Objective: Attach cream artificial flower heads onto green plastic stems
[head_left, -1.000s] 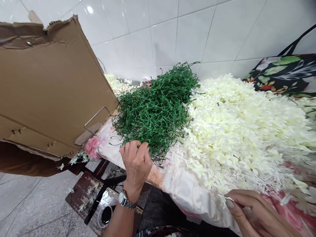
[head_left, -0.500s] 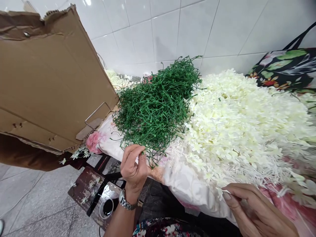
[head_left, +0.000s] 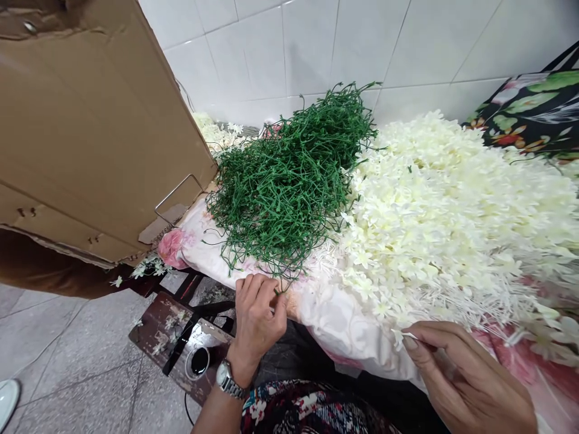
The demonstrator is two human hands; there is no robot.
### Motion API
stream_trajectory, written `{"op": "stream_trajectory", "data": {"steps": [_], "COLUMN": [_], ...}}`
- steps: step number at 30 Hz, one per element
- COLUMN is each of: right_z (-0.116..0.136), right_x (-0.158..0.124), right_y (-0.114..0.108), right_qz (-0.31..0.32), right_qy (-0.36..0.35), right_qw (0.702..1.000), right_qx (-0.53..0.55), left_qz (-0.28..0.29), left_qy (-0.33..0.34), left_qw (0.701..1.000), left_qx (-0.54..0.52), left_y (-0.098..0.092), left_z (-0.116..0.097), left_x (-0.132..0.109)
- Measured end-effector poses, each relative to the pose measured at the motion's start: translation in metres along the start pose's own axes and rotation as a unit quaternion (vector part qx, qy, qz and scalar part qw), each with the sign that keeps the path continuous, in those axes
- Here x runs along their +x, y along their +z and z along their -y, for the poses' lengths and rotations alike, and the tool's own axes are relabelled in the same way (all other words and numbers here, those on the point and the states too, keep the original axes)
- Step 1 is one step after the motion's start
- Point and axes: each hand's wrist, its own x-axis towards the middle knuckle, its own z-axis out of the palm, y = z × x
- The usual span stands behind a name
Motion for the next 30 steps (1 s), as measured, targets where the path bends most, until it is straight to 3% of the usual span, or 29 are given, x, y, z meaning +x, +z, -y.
{"op": "stream_trajectory", "data": {"steps": [5,11,17,23,27,30], "right_z": [0.001,0.000,-0.003,-0.002,-0.002,-0.002], "right_x": [0.001,0.001,-0.001,0.000,0.000,0.001], "right_y": [0.001,0.001,0.002,0.002,0.002,0.001], "right_qz": [-0.003,-0.001,0.002,0.008,0.009,0.007], "right_qy": [-0.002,-0.008,-0.005,-0.001,-0.006,-0.015], "right_qw": [1.000,1.000,1.000,1.000,1.000,1.000], "right_qx": [0.001,0.004,0.008,0.011,0.015,0.019], "left_qz": [-0.033,-0.058,0.037,0.087,0.044,0.012], "left_qy": [-0.021,-0.039,-0.007,0.038,0.040,0.032], "left_qw": [0.999,0.997,0.999,0.992,0.988,0.991], "left_qx": [-0.020,-0.025,0.011,-0.085,-0.141,-0.128], "left_y": [0.008,0.005,-0.005,-0.005,-0.002,-0.001], "left_z": [-0.004,0.001,0.010,-0.004,-0.004,-0.001], "left_x": [-0.003,-0.006,0.006,0.005,0.004,0.006]}}
